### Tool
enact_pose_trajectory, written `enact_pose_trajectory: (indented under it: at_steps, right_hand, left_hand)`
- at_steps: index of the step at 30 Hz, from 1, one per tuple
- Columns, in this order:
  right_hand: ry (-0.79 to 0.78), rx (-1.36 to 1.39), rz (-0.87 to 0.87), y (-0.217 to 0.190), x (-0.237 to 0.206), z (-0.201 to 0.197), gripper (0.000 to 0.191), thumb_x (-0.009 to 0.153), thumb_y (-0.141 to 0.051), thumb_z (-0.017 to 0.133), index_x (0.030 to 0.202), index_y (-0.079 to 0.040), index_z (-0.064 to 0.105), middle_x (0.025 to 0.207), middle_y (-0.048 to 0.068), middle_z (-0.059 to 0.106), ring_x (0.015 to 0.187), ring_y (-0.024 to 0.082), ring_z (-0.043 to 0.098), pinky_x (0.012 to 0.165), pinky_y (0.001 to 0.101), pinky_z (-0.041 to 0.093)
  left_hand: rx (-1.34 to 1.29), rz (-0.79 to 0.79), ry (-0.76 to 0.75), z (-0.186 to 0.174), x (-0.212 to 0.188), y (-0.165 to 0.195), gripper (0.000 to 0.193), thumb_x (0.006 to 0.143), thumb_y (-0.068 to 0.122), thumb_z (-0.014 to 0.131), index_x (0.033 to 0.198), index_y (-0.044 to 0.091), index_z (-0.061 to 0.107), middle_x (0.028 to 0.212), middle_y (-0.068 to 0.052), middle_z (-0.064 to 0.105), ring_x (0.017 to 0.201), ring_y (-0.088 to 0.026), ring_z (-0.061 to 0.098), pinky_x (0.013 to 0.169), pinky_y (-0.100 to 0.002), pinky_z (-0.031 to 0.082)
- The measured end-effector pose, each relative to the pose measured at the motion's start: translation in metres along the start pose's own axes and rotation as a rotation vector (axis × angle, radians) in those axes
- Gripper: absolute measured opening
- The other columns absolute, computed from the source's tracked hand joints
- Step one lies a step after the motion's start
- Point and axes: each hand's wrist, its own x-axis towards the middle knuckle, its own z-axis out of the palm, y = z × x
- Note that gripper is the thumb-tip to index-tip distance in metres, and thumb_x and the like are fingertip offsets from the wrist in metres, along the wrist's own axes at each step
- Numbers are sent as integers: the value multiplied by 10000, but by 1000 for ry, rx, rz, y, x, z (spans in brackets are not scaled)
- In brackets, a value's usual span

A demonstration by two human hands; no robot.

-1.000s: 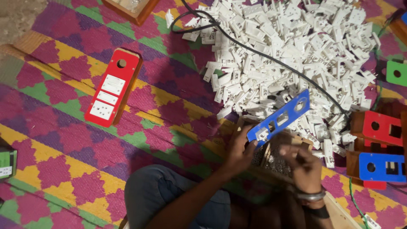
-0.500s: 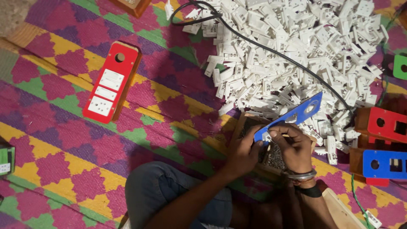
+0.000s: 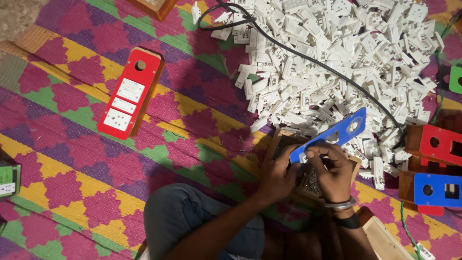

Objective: The person sits on a patterned mat and assembles small white electrical components into red and blue plastic frames. They pick up components from a large pile, insert them into the frames, and place the completed frames aside.

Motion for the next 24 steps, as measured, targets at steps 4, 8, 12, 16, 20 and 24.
enact_pose_trajectory:
  at_steps: [4, 8, 12, 16, 20, 24]
  right_hand:
    - [29, 52, 48, -8, -3, 6, 103, 929, -71, 756, 1020, -23, 757, 1027, 52, 656, 888, 117, 657, 764, 240, 538]
    - [10, 16, 34, -12, -2, 3, 128, 938, -82, 746, 1048, -17, 762, 1047, 60, 678, 914, 128, 648, 776, 248, 529]
    - [1, 51, 77, -14, -1, 2, 128, 963, -96, 727, 1060, -23, 767, 1057, 65, 688, 943, 118, 654, 789, 245, 540]
    - [36, 70, 63, -19, -1, 6, 142, 946, -110, 747, 1062, -31, 761, 1060, 62, 697, 890, 119, 660, 776, 253, 546]
    - [88, -145, -108, -24, -3, 8, 146, 880, -93, 804, 1001, -23, 764, 963, 83, 694, 804, 153, 664, 719, 272, 529]
    - [138, -189, -151, -24, -4, 11, 120, 902, -79, 802, 998, -20, 761, 916, 90, 682, 784, 163, 663, 708, 280, 516]
  left_hand:
    - [-56, 194, 46, -1, -2, 2, 447, 965, 23, 607, 1404, 68, 536, 1119, -179, 727, 981, -285, 748, 832, -357, 564]
    - [-75, 136, 29, -1, -3, -1, 440, 971, 24, 607, 1403, 54, 532, 1130, -182, 723, 1004, -288, 743, 856, -350, 559]
    - [-123, 142, 27, 0, -2, -3, 429, 964, 15, 609, 1386, 33, 536, 1164, -193, 716, 1091, -302, 733, 917, -356, 553]
    - [-103, 187, 63, 2, -2, -3, 437, 961, 10, 613, 1389, 38, 532, 1175, -198, 712, 1101, -303, 725, 913, -364, 552]
    - [-70, 84, 57, 2, -3, 0, 440, 955, 20, 607, 1389, 70, 549, 1042, -182, 732, 911, -289, 751, 792, -375, 566]
    - [-40, 39, 54, 1, -4, 5, 451, 949, 24, 602, 1392, 83, 546, 973, -179, 734, 815, -301, 753, 721, -394, 561]
